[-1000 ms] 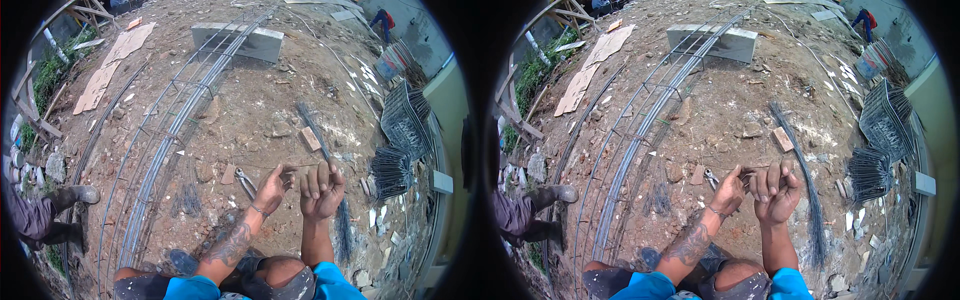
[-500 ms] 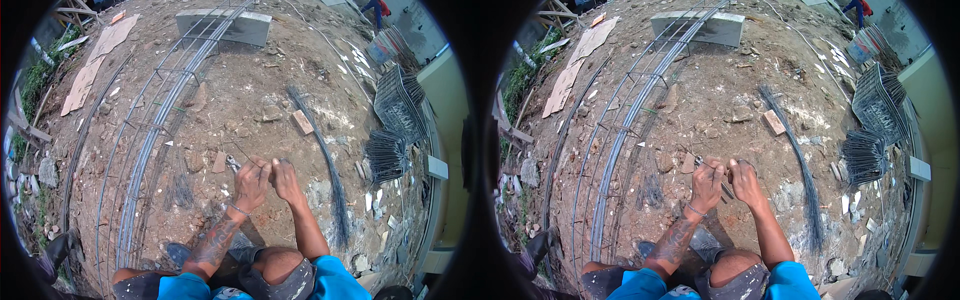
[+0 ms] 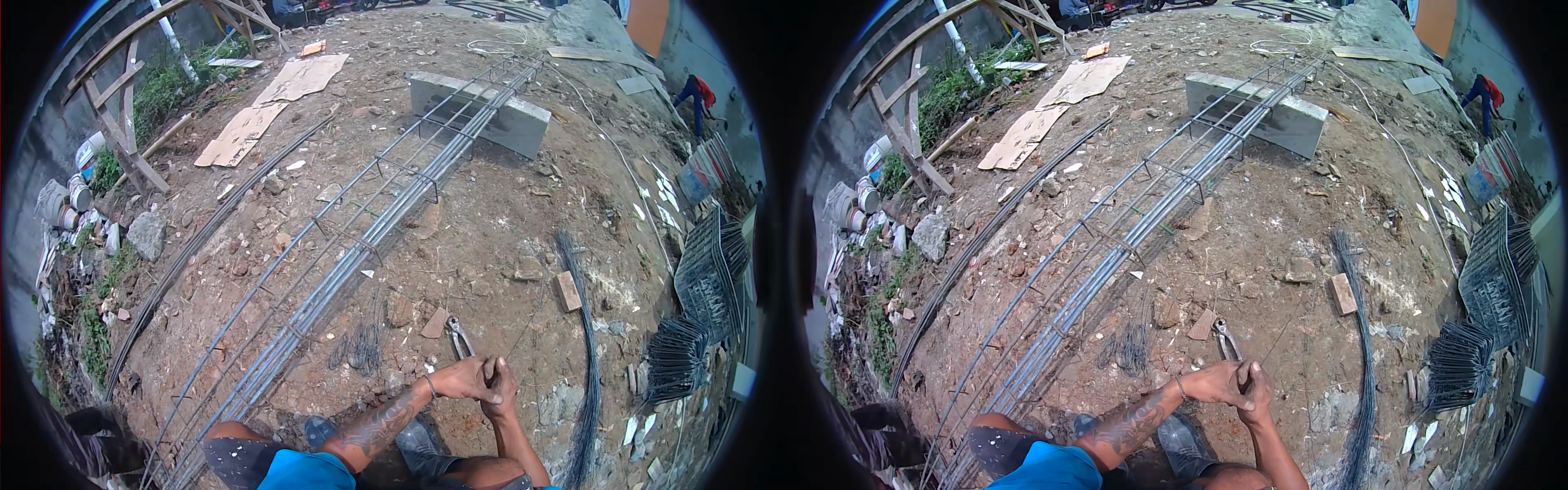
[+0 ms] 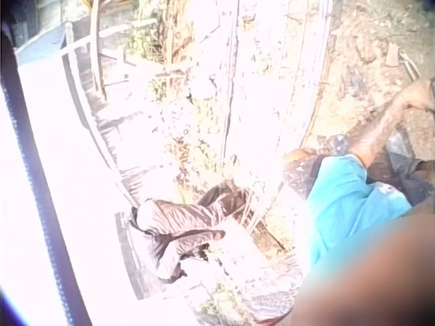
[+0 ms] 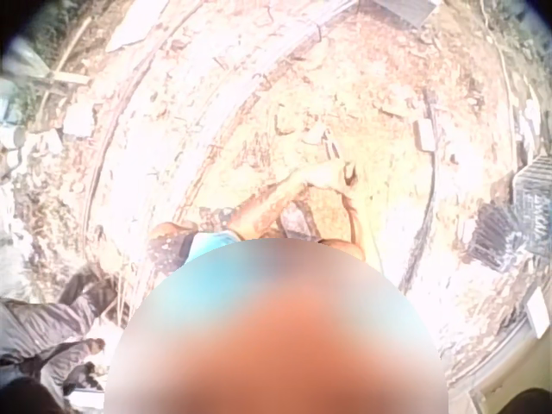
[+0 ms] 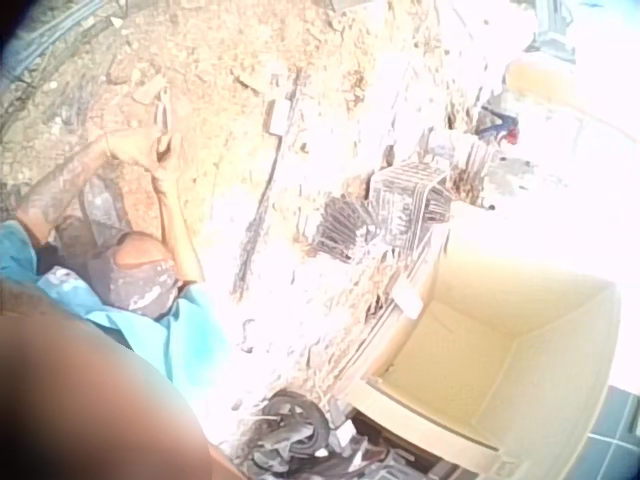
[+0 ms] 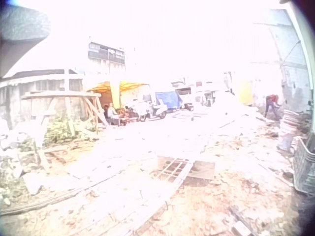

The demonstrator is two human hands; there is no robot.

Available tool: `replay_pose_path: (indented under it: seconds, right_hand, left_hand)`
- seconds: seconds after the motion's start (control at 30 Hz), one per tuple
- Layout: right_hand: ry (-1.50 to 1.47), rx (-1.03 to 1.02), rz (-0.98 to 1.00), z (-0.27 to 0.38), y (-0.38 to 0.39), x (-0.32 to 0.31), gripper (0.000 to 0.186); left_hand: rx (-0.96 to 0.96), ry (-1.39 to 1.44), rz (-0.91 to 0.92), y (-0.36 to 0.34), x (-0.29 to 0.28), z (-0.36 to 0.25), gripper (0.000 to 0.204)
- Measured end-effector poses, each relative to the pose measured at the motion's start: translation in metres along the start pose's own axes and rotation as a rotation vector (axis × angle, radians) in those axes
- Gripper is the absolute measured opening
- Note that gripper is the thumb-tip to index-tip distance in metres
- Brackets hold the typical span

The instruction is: The person separates and straightens tie wires by hand, then fastens stirrups to the steel rebar structure by twisting the wire around the joints by hand and using pliers.

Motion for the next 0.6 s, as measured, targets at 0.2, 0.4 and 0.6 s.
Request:
replay_pose_path:
  seconds: [0.2, 0.4, 0.6]
  right_hand:
    - [0.423, 0.198, 0.320, -0.004, 0.019, 0.013, 0.038]
    - [0.468, 0.288, 0.259, -0.031, 0.036, -0.019, 0.030]
    - [0.926, 0.166, 0.094, 0.028, 0.034, -0.009, 0.035]
  left_hand:
    - [-0.055, 0.006, -0.020, 0.013, 0.003, 0.025, 0.047]
    - [0.129, -0.014, -0.153, 0.013, 0.015, 0.034, 0.056]
    - [0.096, -0.108, -0.216, 0.010, 0.026, 0.044, 0.042]
Point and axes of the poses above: each hand's wrist, its own y-axis away from the middle knuckle, its own x-axis out of the palm, z = x × y, the point moved 9 cm from there along -y, towards the middle knuckle, and after that the axes turned 12 degrees about y, right-handed, at the moved point
